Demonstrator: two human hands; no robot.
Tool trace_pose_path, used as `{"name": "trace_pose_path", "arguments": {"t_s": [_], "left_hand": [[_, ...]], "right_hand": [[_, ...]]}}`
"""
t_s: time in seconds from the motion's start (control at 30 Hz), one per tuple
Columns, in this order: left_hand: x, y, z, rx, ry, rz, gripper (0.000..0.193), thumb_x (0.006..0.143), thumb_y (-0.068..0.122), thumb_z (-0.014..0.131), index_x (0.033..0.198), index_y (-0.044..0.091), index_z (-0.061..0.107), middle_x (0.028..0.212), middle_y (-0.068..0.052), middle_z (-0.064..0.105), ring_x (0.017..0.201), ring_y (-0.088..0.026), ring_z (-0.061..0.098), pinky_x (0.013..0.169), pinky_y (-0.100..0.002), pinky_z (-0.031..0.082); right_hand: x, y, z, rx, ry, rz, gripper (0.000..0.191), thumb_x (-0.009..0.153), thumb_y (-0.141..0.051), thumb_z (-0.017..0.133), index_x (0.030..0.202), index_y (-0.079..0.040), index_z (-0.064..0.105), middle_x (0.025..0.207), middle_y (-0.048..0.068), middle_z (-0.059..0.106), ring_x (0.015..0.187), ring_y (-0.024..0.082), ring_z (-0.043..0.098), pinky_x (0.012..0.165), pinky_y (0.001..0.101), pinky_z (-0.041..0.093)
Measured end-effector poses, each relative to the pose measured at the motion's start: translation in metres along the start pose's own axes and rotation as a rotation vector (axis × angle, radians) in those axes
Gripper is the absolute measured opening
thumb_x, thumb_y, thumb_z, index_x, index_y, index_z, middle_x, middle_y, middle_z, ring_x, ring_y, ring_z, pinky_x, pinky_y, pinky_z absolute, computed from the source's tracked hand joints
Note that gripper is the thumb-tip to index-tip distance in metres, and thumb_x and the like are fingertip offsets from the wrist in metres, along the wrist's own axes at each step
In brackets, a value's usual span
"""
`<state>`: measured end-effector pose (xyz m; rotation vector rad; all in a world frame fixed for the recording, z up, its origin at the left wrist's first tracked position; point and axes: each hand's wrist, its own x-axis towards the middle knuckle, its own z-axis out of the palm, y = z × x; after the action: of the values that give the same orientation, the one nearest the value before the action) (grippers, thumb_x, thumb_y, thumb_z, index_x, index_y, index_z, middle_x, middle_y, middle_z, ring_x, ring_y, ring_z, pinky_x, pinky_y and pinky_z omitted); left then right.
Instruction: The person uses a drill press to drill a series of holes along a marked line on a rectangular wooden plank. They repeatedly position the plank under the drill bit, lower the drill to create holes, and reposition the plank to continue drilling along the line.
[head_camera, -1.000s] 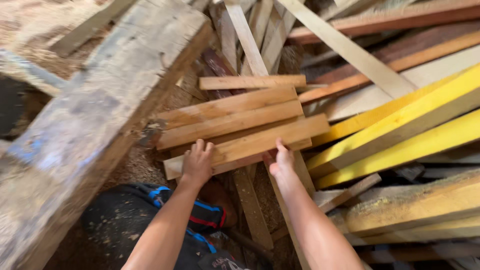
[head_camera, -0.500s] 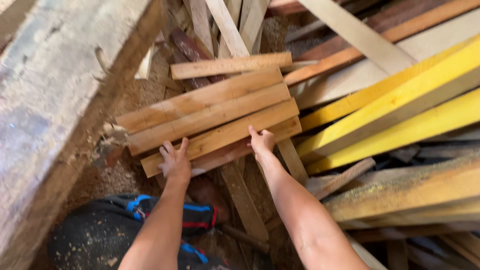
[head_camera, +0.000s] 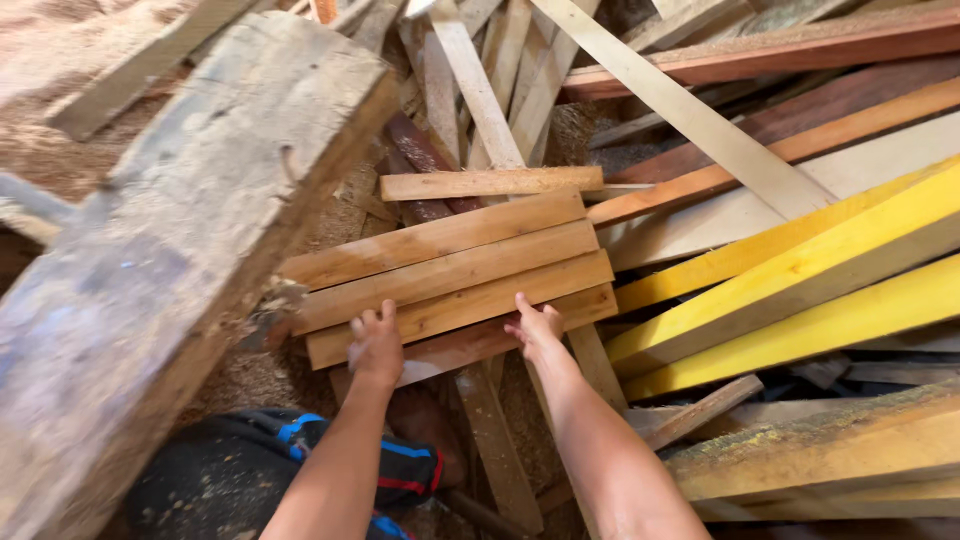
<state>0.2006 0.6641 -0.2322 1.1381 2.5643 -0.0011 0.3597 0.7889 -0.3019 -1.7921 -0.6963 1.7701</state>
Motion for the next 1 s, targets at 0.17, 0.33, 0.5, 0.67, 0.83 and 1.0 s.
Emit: {"name": "trace_pose_path", "arguments": {"t_s": [0.17,0.33,0.5,0.67,0.83,1.0], "left_hand": [[-0.011,-0.003,-0.029,-0.166,-0.072,0.093,0.078,0.076,0.027,0.085,0.139,0.017,0.04,0.127,-0.015,0.054,0.123,-0.04,0.053,0.096,-0.05,0.051],[-0.037,0.003,-0.068,-0.36,0.034,0.233,0.067,0.078,0.032,0.082,0.133,0.017,0.047,0.126,-0.013,0.057,0.118,-0.037,0.059,0.092,-0.048,0.052],[-0.076,-0.003,-0.123,-0.561,0.253,0.354,0.071,0.076,0.028,0.086,0.134,0.013,0.048,0.125,-0.015,0.057,0.112,-0.033,0.061,0.091,-0.045,0.051],[-0.144,-0.036,-0.18,-0.68,0.534,0.453,0.07,0.075,0.019,0.088,0.133,0.011,0.05,0.115,-0.011,0.065,0.109,-0.027,0.064,0.093,-0.041,0.052],[-0.214,-0.088,-0.223,-0.781,0.692,0.427,0.07,0.076,0.02,0.087,0.135,0.011,0.05,0.115,-0.011,0.066,0.108,-0.024,0.067,0.088,-0.04,0.057],[-0.268,-0.145,-0.246,-0.81,0.836,0.343,0.07,0.078,0.023,0.086,0.136,0.011,0.048,0.116,-0.011,0.067,0.109,-0.024,0.068,0.089,-0.04,0.058]], "right_hand": [[-0.034,-0.002,0.005,-0.091,-0.046,0.026,0.042,0.094,-0.042,0.069,0.098,-0.004,0.05,0.085,0.016,0.07,0.056,0.024,0.068,0.041,0.035,0.048],[-0.086,-0.018,0.01,0.016,-0.309,-0.213,0.035,0.093,-0.041,0.068,0.099,-0.008,0.06,0.084,0.01,0.072,0.065,0.019,0.072,0.05,0.0304,0.053],[-0.151,-0.057,0.0,0.072,-0.398,-0.424,0.028,0.093,-0.036,0.067,0.095,-0.008,0.064,0.084,0.01,0.073,0.069,0.02,0.073,0.056,0.0325,0.059],[-0.234,-0.085,-0.011,0.137,-0.513,-0.672,0.025,0.099,-0.032,0.063,0.097,-0.007,0.064,0.087,0.01,0.073,0.072,0.018,0.072,0.061,0.029,0.055],[-0.315,-0.089,-0.003,0.179,-0.661,-0.796,0.023,0.1,-0.03,0.063,0.099,-0.007,0.063,0.087,0.009,0.072,0.073,0.017,0.07,0.063,0.0281,0.053],[-0.389,-0.079,0.02,0.114,-0.772,-0.943,0.024,0.102,-0.027,0.063,0.101,-0.003,0.065,0.087,0.011,0.072,0.073,0.018,0.071,0.064,0.0289,0.055]]}}
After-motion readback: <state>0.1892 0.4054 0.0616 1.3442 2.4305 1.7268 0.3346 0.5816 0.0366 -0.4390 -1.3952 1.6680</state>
